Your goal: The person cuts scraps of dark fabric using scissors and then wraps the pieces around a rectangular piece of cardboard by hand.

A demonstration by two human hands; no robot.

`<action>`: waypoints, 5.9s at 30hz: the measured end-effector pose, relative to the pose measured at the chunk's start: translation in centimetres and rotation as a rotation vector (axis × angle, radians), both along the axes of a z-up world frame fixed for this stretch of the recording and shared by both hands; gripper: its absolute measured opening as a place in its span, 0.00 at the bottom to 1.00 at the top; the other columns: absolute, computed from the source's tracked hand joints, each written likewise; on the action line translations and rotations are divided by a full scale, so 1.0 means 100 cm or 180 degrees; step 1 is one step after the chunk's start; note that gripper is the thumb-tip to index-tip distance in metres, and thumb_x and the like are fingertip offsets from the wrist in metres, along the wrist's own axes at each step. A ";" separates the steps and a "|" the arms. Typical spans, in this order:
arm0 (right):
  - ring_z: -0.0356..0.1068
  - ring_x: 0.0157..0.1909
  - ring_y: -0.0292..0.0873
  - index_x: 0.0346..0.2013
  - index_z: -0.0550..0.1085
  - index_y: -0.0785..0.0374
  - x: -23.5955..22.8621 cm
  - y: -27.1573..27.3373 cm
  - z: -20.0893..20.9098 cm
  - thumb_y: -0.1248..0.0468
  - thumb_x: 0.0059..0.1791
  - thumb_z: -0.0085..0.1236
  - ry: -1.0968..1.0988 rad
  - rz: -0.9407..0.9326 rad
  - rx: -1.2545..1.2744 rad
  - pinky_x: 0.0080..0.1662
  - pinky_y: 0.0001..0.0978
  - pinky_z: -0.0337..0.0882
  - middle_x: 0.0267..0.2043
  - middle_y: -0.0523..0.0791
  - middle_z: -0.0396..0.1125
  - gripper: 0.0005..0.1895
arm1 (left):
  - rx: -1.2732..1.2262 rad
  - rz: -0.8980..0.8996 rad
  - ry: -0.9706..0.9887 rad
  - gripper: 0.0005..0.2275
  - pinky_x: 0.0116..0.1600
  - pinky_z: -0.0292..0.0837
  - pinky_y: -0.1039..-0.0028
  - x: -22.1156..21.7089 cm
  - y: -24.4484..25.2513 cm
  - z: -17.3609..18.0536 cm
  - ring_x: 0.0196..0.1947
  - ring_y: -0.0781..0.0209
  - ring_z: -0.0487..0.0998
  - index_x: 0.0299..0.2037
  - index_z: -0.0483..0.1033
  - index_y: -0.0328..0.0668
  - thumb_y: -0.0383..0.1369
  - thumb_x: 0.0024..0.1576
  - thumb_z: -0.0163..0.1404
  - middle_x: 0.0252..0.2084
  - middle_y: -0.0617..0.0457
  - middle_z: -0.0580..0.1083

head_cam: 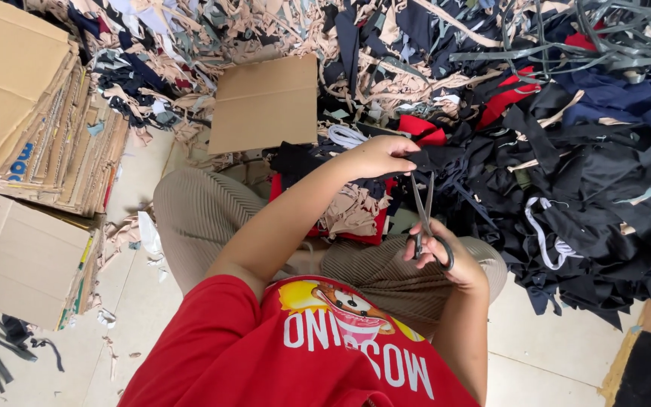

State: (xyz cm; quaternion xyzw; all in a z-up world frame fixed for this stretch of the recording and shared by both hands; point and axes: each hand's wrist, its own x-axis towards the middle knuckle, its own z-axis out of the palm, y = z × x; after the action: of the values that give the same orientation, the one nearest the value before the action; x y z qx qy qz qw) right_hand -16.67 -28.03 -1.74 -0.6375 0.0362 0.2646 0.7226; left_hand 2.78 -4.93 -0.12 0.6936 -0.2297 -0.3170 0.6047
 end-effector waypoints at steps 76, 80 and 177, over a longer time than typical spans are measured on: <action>0.77 0.39 0.45 0.52 0.66 0.68 0.081 0.022 0.049 0.64 0.43 0.70 -0.1293 -0.1346 0.0245 0.36 0.31 0.80 0.44 0.56 0.73 0.28 | -0.1278 0.0731 0.1274 0.19 0.48 0.82 0.64 0.009 0.024 0.073 0.40 0.53 0.85 0.53 0.75 0.34 0.40 0.58 0.59 0.43 0.43 0.79; 0.74 0.44 0.54 0.58 0.60 0.63 0.083 -0.036 0.010 0.54 0.48 0.71 -0.0200 -0.0812 -0.3178 0.42 0.50 0.74 0.48 0.55 0.73 0.35 | -0.0914 0.0833 0.0785 0.18 0.41 0.84 0.70 0.001 0.038 0.065 0.40 0.57 0.85 0.58 0.74 0.39 0.37 0.61 0.56 0.44 0.45 0.80; 0.69 0.46 0.44 0.54 0.73 0.63 0.149 0.032 -0.087 0.52 0.52 0.70 -0.0058 -0.2158 -0.0990 0.43 0.44 0.82 0.50 0.50 0.66 0.25 | 0.0807 0.2676 -0.0021 0.10 0.48 0.84 0.75 0.023 0.176 -0.088 0.45 0.60 0.79 0.45 0.76 0.51 0.25 0.65 0.40 0.46 0.52 0.68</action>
State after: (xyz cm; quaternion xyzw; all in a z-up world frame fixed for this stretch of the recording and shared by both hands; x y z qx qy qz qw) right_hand -1.74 -24.83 -10.43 -0.6939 0.2786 -0.0040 0.6640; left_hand 5.05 12.69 -8.88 0.7966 0.1113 -0.0668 0.5904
